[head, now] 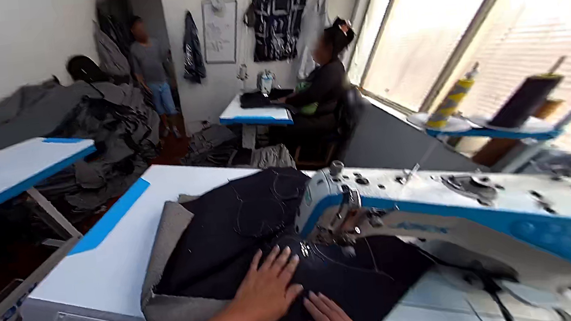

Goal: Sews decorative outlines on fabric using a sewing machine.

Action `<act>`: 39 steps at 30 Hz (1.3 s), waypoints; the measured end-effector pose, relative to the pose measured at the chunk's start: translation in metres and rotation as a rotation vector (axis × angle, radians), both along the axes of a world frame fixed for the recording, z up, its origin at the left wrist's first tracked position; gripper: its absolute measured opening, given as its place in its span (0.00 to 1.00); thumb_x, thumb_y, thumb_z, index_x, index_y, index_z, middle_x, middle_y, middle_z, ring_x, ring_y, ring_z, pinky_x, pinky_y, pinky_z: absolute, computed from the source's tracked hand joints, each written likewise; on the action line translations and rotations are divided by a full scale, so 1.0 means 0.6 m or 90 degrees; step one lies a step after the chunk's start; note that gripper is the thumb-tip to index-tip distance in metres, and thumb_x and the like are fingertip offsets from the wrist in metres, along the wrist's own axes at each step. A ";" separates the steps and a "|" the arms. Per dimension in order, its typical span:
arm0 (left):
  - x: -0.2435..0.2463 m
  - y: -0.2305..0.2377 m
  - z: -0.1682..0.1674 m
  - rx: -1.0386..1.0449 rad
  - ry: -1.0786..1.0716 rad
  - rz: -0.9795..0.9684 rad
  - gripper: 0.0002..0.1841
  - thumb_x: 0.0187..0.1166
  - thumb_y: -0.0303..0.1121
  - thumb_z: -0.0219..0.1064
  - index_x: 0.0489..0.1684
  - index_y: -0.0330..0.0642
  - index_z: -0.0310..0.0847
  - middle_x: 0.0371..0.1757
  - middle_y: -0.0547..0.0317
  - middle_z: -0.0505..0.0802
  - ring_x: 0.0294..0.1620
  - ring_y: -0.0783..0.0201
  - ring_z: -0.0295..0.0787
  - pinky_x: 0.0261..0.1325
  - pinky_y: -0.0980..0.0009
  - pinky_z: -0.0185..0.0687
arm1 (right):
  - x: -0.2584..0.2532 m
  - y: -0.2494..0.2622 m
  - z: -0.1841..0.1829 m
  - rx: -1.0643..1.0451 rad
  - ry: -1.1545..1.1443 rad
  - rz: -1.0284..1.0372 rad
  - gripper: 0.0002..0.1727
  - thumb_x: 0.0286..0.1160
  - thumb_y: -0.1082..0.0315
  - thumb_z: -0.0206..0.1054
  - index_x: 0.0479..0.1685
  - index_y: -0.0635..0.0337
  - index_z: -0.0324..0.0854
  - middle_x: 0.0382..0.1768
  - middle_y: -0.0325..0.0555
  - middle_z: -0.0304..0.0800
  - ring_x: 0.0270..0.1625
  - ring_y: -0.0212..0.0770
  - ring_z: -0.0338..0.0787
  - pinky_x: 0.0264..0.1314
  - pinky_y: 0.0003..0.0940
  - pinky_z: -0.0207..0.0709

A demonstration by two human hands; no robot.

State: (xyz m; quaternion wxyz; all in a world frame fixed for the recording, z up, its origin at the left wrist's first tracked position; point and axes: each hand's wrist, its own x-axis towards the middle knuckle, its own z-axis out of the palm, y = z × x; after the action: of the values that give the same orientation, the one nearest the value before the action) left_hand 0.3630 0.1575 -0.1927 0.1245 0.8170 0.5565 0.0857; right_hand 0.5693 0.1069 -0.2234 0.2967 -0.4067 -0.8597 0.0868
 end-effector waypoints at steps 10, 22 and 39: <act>-0.004 0.005 0.019 -0.069 0.035 -0.010 0.36 0.92 0.59 0.32 0.98 0.52 0.43 0.98 0.57 0.48 0.99 0.54 0.31 0.93 0.37 0.20 | -0.004 0.003 -0.001 0.049 -0.005 -0.025 0.19 0.83 0.67 0.62 0.65 0.64 0.88 0.69 0.54 0.89 0.75 0.55 0.86 0.81 0.44 0.75; -0.009 0.021 0.025 -0.090 0.056 -0.014 0.37 0.92 0.60 0.29 0.98 0.51 0.40 0.98 0.59 0.45 0.99 0.55 0.25 0.93 0.38 0.16 | -0.007 0.019 -0.002 0.066 -0.019 -0.023 0.20 0.82 0.66 0.61 0.65 0.65 0.88 0.69 0.54 0.90 0.74 0.56 0.87 0.80 0.43 0.76; -0.013 0.091 0.024 -0.050 0.067 0.006 0.37 0.92 0.60 0.32 0.96 0.49 0.47 0.98 0.58 0.47 0.99 0.55 0.26 0.93 0.38 0.18 | -0.015 0.101 -0.007 0.118 -0.010 -0.053 0.21 0.83 0.62 0.56 0.62 0.60 0.91 0.66 0.47 0.93 0.71 0.51 0.90 0.75 0.40 0.80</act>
State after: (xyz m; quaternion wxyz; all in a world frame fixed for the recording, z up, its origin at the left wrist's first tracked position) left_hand 0.3554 0.2122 -0.1786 0.1267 0.8122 0.5690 0.0215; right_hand 0.5602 0.1674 -0.2279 0.3299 -0.4133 -0.8487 -0.0085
